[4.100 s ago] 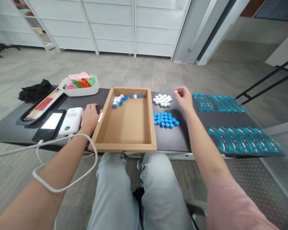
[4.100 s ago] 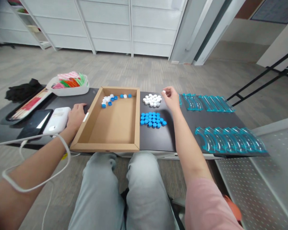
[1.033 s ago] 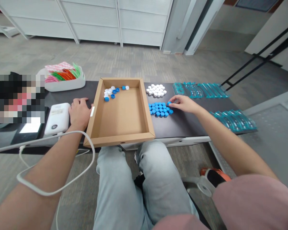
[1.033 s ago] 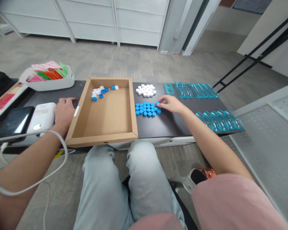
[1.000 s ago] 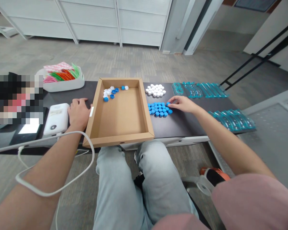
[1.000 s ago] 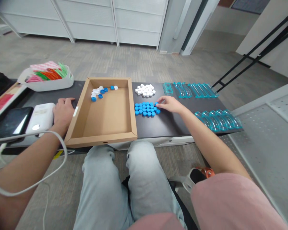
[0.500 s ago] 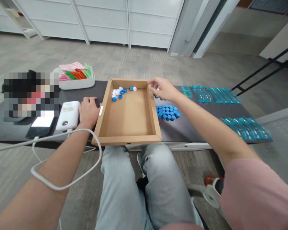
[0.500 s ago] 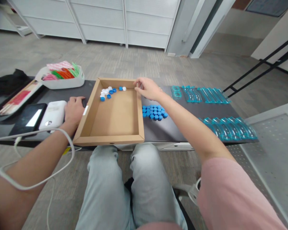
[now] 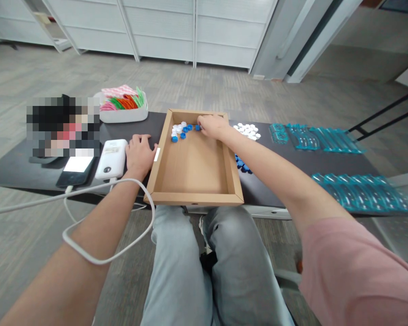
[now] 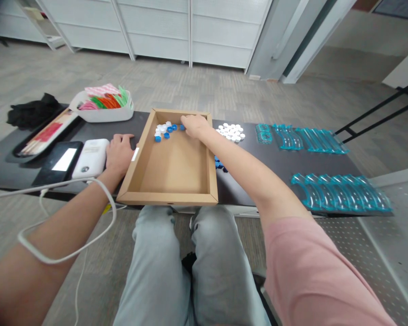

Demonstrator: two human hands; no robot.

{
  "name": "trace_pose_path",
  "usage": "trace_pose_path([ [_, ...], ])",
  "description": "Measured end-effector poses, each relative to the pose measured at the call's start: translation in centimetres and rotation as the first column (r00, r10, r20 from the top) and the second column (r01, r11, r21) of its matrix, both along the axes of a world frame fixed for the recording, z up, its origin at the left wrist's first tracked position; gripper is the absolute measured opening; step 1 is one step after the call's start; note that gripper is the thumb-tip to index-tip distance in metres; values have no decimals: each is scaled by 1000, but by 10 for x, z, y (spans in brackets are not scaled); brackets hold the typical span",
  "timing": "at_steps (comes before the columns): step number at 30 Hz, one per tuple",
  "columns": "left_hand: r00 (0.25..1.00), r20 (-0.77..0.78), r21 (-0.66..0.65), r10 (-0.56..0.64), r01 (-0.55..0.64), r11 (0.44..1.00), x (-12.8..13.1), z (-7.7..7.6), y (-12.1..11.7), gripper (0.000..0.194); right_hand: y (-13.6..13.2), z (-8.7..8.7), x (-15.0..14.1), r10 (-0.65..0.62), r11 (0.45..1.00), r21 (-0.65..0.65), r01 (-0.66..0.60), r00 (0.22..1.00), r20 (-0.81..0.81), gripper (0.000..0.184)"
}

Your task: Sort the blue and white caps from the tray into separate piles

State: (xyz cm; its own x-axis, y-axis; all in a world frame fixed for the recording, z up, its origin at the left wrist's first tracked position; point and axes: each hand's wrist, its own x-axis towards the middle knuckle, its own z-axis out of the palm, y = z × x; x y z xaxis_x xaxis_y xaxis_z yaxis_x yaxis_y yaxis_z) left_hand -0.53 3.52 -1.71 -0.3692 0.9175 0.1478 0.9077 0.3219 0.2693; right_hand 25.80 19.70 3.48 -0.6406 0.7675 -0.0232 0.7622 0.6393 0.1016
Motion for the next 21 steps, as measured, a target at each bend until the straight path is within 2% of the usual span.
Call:
trace_pose_path([
  [5, 1000, -5, -25, 0, 0, 1000, 1, 3, -1, 60, -8, -1, -1, -47, 990, -139, 34, 995, -92, 51],
  [9, 1000, -18, -26, -8, 7, 1000, 1, 5, -2, 60, -11, 2, 6, 6, 982, -185, -46, 978, -209, 41],
  [13, 1000, -21, -51, -10, 9, 999, 1, 7, -3, 61, -8, 9, 47, 25, 986, -135, -98, 884, -466, 29],
  [16, 1000, -13, -74, -13, 12, 997, 2, 11, -3, 63, -8, 9, 92, -55, 987, -154, -51, 790, -610, 21],
  [19, 1000, -12, -94, -9, 8, 996, 4, 14, -4, 63, -15, 3, 119, -138, 977, -212, -10, 730, -669, 18],
  [21, 1000, -13, -101, -3, 1, 995, 4, 15, -5, 62, -21, 0, 117, -112, 976, -212, -37, 754, -648, 20],
])
